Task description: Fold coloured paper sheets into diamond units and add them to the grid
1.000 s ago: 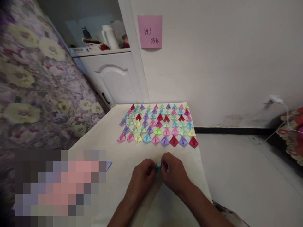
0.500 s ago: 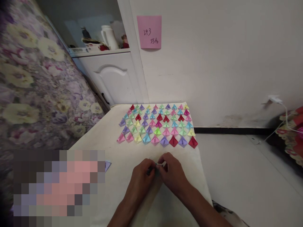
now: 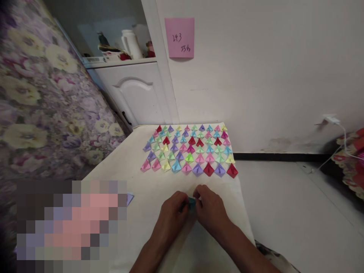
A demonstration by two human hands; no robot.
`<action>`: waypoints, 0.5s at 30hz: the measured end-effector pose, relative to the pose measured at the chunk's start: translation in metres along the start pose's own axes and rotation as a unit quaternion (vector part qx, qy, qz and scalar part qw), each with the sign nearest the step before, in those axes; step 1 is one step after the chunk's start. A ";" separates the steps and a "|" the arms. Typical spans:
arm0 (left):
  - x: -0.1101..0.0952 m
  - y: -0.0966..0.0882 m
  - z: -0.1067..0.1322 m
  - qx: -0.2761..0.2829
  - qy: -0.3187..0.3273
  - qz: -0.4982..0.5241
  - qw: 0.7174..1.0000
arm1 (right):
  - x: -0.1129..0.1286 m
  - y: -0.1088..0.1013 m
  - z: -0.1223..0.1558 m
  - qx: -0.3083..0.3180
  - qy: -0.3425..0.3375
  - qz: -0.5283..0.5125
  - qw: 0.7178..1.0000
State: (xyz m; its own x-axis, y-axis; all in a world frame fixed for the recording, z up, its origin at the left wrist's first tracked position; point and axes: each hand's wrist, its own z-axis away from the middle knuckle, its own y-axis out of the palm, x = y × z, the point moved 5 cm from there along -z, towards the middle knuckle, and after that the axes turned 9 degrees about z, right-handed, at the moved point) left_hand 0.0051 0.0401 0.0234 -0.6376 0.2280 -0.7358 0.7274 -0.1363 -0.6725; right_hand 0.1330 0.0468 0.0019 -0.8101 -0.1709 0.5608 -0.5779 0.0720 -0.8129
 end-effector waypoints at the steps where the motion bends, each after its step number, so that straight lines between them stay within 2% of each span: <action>1: 0.000 0.001 0.000 -0.001 0.001 0.002 1.000 | 0.000 0.000 0.001 0.001 0.000 0.009 1.000; 15: 0.014 0.014 -0.001 0.021 -0.010 0.006 1.000 | 0.000 0.002 -0.001 0.033 0.018 0.089 0.995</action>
State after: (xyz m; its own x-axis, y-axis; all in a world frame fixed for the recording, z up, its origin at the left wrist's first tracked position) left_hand 0.0070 0.0428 0.0034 -0.6342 0.2068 -0.7450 0.7237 -0.1801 -0.6662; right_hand 0.1318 0.0479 -0.0002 -0.9031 -0.1262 0.4105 -0.4175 0.0333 -0.9081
